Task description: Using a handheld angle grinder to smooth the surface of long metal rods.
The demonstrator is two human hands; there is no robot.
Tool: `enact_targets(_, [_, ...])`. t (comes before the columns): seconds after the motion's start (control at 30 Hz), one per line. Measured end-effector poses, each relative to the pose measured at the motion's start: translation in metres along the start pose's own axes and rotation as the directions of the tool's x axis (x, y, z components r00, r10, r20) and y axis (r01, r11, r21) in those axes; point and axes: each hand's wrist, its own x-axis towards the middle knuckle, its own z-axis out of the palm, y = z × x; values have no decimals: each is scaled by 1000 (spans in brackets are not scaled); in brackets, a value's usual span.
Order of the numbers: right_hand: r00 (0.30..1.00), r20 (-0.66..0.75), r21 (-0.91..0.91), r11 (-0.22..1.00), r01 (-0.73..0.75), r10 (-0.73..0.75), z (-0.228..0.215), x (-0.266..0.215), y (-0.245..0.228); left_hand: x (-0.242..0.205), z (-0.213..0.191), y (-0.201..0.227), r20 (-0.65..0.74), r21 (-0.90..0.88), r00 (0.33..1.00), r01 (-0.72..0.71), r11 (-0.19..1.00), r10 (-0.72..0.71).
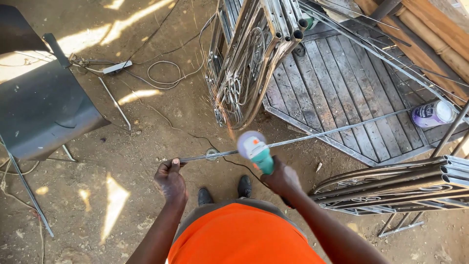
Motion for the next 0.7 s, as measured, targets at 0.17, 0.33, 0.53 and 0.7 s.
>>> enact_targets(0.17, [999,-23,42,999,27,-26,5,-3,-4,5,-5,-6,-27,-28,1000,6,1000,-7])
enact_targets(0.33, [994,-82,-8,997,-80,79,6,55,58,-1,-2,1,-28,-3,1000,6,1000,-6])
enact_targets(0.53, [999,-32,-34,998,-44,43,-1,17,14,-7,4,4,-21,-7,1000,20,1000,-20])
enact_targets(0.7, [1000,-11,8,1000,15,-15,4,8,0,-2,1,-2,-30,5,999,24,1000,-24])
